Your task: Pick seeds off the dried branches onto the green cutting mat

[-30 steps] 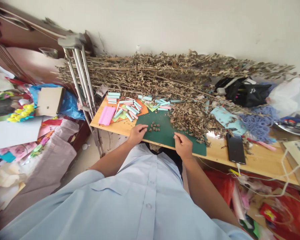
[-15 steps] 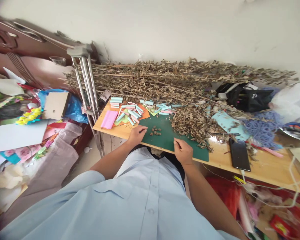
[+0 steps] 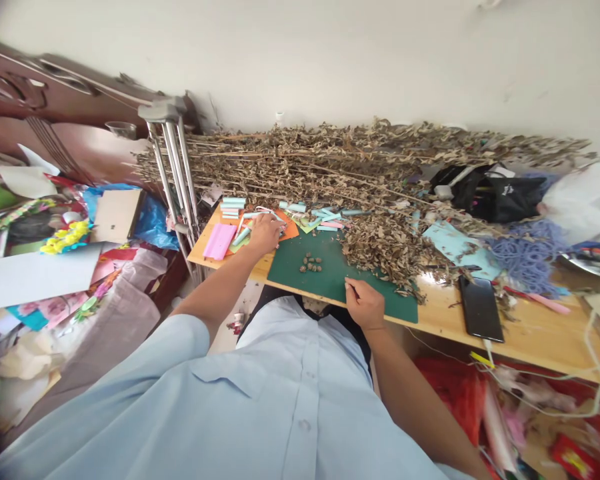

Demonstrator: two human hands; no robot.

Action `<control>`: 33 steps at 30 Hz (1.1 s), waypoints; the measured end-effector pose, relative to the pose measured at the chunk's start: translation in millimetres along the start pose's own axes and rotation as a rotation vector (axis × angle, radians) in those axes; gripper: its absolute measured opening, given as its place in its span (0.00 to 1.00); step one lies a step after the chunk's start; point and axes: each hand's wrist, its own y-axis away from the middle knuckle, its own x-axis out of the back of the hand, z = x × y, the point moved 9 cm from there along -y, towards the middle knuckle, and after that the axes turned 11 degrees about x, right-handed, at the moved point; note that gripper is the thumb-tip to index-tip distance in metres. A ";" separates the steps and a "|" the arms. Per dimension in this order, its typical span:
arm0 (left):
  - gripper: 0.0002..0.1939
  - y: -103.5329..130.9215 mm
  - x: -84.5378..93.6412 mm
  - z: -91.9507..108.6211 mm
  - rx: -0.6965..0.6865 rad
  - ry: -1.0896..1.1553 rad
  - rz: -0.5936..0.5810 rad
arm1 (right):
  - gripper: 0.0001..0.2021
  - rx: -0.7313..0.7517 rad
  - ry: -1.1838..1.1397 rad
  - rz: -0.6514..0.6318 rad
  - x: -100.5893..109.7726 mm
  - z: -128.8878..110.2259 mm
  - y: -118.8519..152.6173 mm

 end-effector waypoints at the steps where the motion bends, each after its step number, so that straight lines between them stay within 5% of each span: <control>1: 0.16 -3.5 -1.4 1.1 0.004 -0.026 -0.005 | 0.13 0.000 -0.001 -0.004 -0.5 0.1 0.2; 14: 0.21 -33.0 -2.4 -5.9 -0.023 -0.112 -0.033 | 0.11 0.108 0.015 0.047 -0.1 -9.0 -1.7; 22: 0.15 -40.7 -12.9 15.6 -0.124 -0.154 -0.140 | 0.10 0.134 0.014 0.062 0.9 -10.5 -1.0; 33: 0.08 -39.8 -15.4 19.9 -0.134 -0.013 -0.168 | 0.09 0.150 -0.008 0.081 1.0 -10.3 -0.5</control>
